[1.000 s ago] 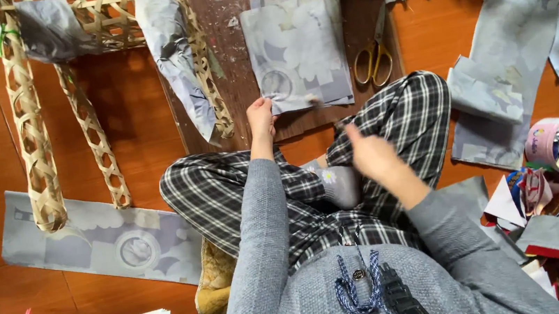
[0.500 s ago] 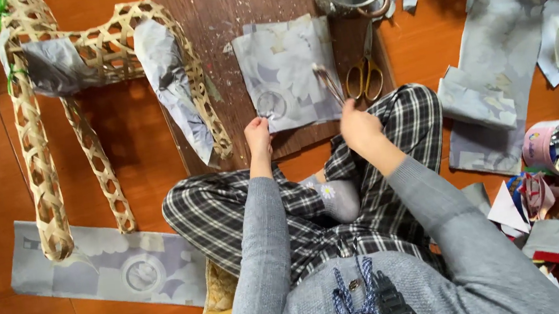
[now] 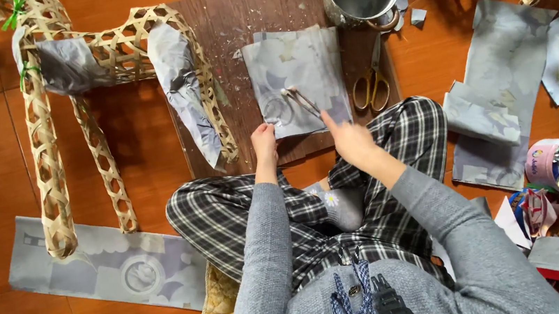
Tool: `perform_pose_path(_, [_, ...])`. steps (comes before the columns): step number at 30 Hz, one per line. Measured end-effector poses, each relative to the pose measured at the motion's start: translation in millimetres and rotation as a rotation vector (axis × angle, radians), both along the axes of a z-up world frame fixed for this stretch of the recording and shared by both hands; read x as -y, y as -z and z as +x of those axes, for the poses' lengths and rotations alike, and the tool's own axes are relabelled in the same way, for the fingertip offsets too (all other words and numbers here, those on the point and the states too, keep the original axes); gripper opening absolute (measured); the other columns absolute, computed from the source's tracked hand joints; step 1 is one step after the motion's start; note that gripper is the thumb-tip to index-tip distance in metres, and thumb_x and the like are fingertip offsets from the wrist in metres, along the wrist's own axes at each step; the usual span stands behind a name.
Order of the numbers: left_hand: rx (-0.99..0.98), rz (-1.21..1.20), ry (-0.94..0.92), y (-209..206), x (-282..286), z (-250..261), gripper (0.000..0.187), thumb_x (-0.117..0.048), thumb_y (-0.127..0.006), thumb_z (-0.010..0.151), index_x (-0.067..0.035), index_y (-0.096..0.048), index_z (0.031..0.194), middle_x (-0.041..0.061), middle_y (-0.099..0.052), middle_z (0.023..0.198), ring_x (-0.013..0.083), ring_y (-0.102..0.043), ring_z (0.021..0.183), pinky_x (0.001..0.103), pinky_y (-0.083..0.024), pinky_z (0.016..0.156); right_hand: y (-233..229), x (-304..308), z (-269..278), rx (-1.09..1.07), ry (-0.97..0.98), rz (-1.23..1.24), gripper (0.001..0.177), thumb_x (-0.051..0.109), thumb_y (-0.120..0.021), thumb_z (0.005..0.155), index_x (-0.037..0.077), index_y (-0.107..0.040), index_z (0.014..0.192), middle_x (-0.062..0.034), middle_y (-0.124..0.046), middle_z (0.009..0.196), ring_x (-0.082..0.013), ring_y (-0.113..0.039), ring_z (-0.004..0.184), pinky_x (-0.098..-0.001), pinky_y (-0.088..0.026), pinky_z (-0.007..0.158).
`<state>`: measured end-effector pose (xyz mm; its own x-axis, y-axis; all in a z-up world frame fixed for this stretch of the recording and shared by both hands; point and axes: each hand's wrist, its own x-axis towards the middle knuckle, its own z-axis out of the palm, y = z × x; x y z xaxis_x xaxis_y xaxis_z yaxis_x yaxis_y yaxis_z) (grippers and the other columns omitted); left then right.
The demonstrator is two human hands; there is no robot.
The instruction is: Wrapping a woven bamboo giraffe frame with paper strips
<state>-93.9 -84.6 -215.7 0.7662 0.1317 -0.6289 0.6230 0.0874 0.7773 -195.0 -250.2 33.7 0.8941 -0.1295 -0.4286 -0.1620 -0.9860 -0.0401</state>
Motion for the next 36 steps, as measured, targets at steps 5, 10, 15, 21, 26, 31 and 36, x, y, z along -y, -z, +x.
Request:
perform_pose_path(5, [0.026, 0.036, 0.007, -1.5, 2.2, -1.6, 0.012, -0.013, -0.062, 0.083, -0.008, -0.073, 0.085, 0.004, -0.062, 0.067, 0.0104, -0.053, 0.054, 0.024, -0.043, 0.039, 39.4, 14.1, 40.5, 0.101, 0.166, -0.03, 0.058, 0.004, -0.039, 0.097, 0.014, -0.026, 0.153, -0.0249, -0.069, 0.088, -0.0394, -0.072, 0.083, -0.0517, -0.059, 0.072])
perform_pose_path(10, [0.038, 0.054, 0.021, -6.0, 4.6, 0.3, 0.011, -0.014, -0.062, 0.083, -0.008, -0.072, 0.083, 0.002, -0.059, 0.066, 0.0089, -0.05, 0.052, 0.022, -0.041, 0.038, 74.2, -13.9, 75.1, 0.319, 0.01, -0.101, 0.066, 0.007, -0.045, 0.093, 0.02, -0.026, 0.155, -0.0144, -0.064, 0.076, -0.0327, -0.072, 0.069, -0.0457, -0.059, 0.061])
perform_pose_path(15, [0.029, 0.058, 0.017, -5.7, 5.4, 1.0, 0.011, -0.015, -0.063, 0.084, -0.008, -0.072, 0.082, 0.003, -0.059, 0.065, 0.0097, -0.05, 0.051, 0.022, -0.04, 0.037, 40.6, 22.9, 84.8, 0.157, 0.293, 0.136, 0.056, 0.018, -0.034, 0.104, 0.022, -0.014, 0.157, -0.0248, -0.063, 0.1, -0.0461, -0.068, 0.091, -0.0564, -0.056, 0.078])
perform_pose_path(21, [0.033, 0.021, 0.011, 6.4, 4.2, -0.9, 0.012, -0.013, -0.061, 0.085, -0.008, -0.072, 0.084, 0.004, -0.059, 0.065, 0.0105, -0.051, 0.05, 0.023, -0.04, 0.037, 64.2, -23.7, 30.7, 0.56, -0.179, -0.206, 0.067, 0.009, -0.055, 0.084, 0.029, -0.045, 0.147, -0.0055, -0.053, 0.066, -0.0261, -0.065, 0.048, -0.0435, -0.054, 0.042])
perform_pose_path(26, [-0.004, -0.04, 0.019, -14.0, 2.9, -1.8, 0.016, -0.016, -0.059, 0.088, -0.007, -0.07, 0.096, 0.001, -0.061, 0.071, 0.0076, -0.051, 0.056, 0.022, -0.043, 0.041, 80.9, -16.8, 114.8, 0.576, -0.066, -0.044, 0.054, 0.012, -0.048, 0.092, 0.029, -0.047, 0.144, -0.0125, -0.059, 0.069, -0.034, -0.069, 0.062, -0.0483, -0.056, 0.052])
perform_pose_path(31, [-0.136, -0.269, -0.08, -46.9, -2.7, 3.2, 0.038, -0.02, -0.063, 0.093, 0.002, -0.059, 0.123, 0.018, -0.061, 0.109, 0.0263, -0.059, 0.096, 0.06, -0.052, 0.078, -9.1, -23.3, 81.4, 0.344, 0.13, 0.336, 0.052, 0.021, -0.043, 0.1, 0.027, -0.035, 0.151, -0.0224, -0.069, 0.088, -0.041, -0.07, 0.086, -0.0544, -0.055, 0.07])
perform_pose_path(36, [-0.1, -0.212, -0.03, -30.3, -2.4, 0.0, 0.035, -0.015, -0.066, 0.091, 0.002, -0.062, 0.121, 0.02, -0.066, 0.105, 0.0299, -0.066, 0.094, 0.056, -0.055, 0.076, -6.1, -21.0, -58.6, -0.127, 0.161, 0.268, 0.04, 0.028, -0.045, 0.093, 0.027, -0.044, 0.133, -0.0208, -0.07, 0.082, -0.0411, -0.072, 0.084, -0.0528, -0.057, 0.074])
